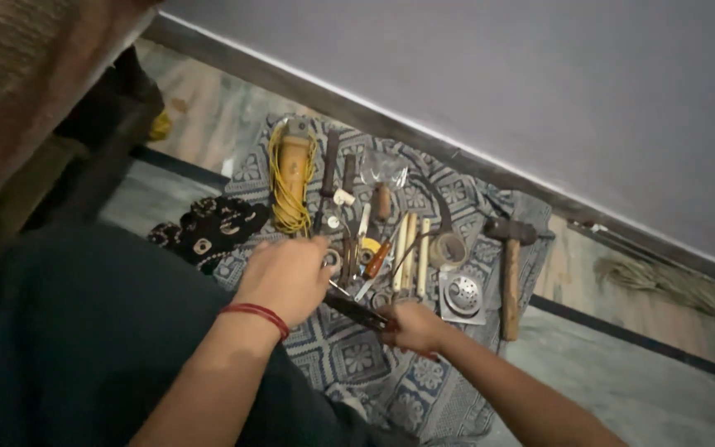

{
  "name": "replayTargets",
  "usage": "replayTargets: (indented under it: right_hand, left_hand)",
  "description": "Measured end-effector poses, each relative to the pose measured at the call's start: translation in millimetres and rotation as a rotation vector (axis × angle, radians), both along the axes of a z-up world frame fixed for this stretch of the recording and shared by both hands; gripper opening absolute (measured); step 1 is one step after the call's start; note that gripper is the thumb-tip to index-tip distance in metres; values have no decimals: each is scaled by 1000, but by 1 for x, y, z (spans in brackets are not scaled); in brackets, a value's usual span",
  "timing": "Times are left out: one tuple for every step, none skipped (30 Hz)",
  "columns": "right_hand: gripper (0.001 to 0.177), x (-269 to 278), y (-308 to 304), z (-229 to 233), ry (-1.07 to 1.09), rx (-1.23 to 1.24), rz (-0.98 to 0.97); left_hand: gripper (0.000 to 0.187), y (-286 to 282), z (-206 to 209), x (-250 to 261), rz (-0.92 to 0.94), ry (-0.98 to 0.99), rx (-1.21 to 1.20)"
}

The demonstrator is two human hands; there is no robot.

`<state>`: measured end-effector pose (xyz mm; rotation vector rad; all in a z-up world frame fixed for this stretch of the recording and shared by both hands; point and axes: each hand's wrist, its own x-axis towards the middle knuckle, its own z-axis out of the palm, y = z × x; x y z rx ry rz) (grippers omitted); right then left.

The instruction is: The person sits on the floor and repeatedly picks up tools and packaged metal trays from a cloth, then places them on a nearby table. They handle pliers, a hammer, and several square metal trays, moving them one by one between the floor and the table.

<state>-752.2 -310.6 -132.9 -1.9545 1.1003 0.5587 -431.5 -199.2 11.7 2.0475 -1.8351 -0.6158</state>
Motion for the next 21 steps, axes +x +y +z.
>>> replayTargets:
  right_hand:
    - [40,4,-2,-4,73,-16,113]
    - [38,11,-5,-10,145,-31,227]
    - [36,14,-5,-16,217,-44,342]
    - [35,13,-4,-21,228,-47,382]
    - [34,15,-5,-27,237,-52,422]
    - [34,15,-5,-33,245,-56,463]
    - [31,14,-6,-40,282,-48,445]
    - [29,13,-7,-48,319,-40,428]
    - [27,10,-7,-57,356,-34,410]
    - [28,5,-6,-68,360,-74,395]
    - [31,-2,-8,-79,363,-115,381]
    - [34,-11,-12,-93,367,-157,367]
    - [37,-20,-14,-109,352,-164,334]
    - [39,-30,-17,-125,338,-171,302]
    - [43,-39,-18,-142,324,-180,268]
    - [44,-45,-18,-158,300,-245,270]
    - [46,-50,-16,-171,274,-312,271]
    - [49,-53,-13,-177,248,-379,273]
    - [54,-53,-13,-183,278,-374,248]
    - [60,-53,-12,-187,307,-369,223]
    - [66,-54,-13,-190,338,-366,198]
  left_hand:
    - [28,1,-3,2,-10,-29,0]
    - [29,2,-6,3,-20,-59,-1]
    - [30,5,-9,2,-35,-88,28]
    - [32,8,-11,2,-52,-118,56]
    - [33,10,-12,3,-67,-150,84]
    - [34,11,-12,4,-76,-150,91]
    - [34,12,-13,4,-81,-147,98]
    - [34,12,-13,3,-87,-145,105]
    - [34,12,-12,3,-89,-154,116]
    - [35,12,-12,3,-92,-163,127]
    - [35,12,-11,4,-94,-173,136]
    - [37,11,-10,4,-97,-171,137]
    - [38,12,-10,4,-102,-170,141]
    - [40,13,-9,3,-106,-168,144]
    - [39,14,-9,3,-113,-154,182]
    - [39,15,-8,4,-119,-140,220]
    - [38,15,-7,3,-125,-127,256]
    - [37,15,-6,2,-129,-132,274]
    - [37,14,-6,2,-131,-138,289]
    - [36,14,-6,2,-133,-144,305]
    - [36,14,-6,2,-134,-146,308]
